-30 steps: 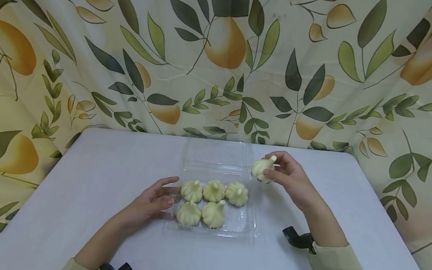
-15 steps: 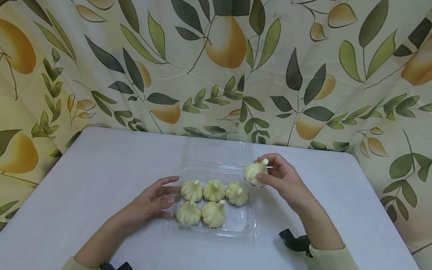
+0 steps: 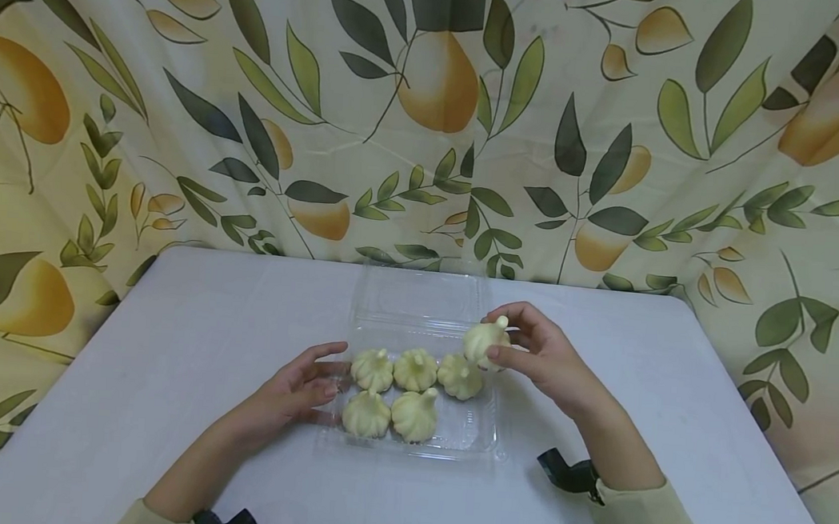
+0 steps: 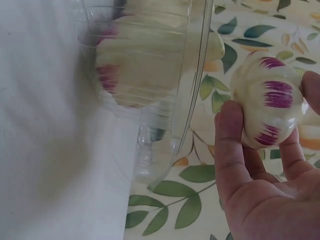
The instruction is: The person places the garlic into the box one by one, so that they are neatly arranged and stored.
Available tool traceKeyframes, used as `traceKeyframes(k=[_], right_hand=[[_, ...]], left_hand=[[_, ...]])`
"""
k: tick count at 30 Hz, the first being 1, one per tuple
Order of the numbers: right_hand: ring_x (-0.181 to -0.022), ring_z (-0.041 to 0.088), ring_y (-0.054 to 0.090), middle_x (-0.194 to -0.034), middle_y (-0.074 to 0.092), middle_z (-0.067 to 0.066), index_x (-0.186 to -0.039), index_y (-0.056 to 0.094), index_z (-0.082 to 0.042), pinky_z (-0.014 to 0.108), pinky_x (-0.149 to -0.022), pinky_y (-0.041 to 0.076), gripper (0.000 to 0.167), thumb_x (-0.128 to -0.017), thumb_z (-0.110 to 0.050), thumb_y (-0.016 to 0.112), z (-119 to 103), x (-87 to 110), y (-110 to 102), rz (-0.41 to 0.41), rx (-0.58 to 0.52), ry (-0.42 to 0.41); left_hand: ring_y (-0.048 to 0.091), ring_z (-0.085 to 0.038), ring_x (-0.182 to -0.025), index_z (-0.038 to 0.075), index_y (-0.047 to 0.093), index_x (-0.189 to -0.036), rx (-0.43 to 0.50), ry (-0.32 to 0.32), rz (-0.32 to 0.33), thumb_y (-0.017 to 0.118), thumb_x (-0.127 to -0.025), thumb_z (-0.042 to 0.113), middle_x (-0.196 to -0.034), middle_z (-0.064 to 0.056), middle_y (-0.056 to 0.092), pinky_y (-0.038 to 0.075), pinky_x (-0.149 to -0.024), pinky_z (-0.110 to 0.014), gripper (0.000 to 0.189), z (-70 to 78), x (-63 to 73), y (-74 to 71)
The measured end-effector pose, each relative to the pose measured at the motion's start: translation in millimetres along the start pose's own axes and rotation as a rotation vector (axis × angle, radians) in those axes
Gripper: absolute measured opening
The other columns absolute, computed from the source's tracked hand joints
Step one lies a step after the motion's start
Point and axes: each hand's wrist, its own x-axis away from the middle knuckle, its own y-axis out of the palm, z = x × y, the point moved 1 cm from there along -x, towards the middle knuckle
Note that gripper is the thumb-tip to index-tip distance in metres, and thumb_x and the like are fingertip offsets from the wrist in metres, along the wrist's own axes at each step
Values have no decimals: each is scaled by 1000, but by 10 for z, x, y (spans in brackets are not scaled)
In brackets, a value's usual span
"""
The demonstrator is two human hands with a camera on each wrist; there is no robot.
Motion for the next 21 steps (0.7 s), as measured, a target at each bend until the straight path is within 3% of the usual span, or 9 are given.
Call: traceKeyframes(k=[8, 21], right_hand=[[-115, 33, 55, -129, 54, 10, -126, 54, -8, 32, -84, 56, 39, -91, -11, 71, -22, 10, 36, -33, 24, -10], [-111, 33, 57, -129, 55, 12, -122, 57, -10, 32, -81, 56, 36, -90, -8, 72, -45, 38, 101, -157, 24, -45]], left_hand=[[38, -43, -138, 15, 20, -158, 7, 1, -3, 55, -102, 11, -155, -23, 31, 54, -92, -53, 66, 3, 3, 2], [38, -43, -139, 16, 20, -158, -9, -15, 8, 53, -102, 10, -154, -22, 32, 54, -93, -52, 65, 12, 0, 8]])
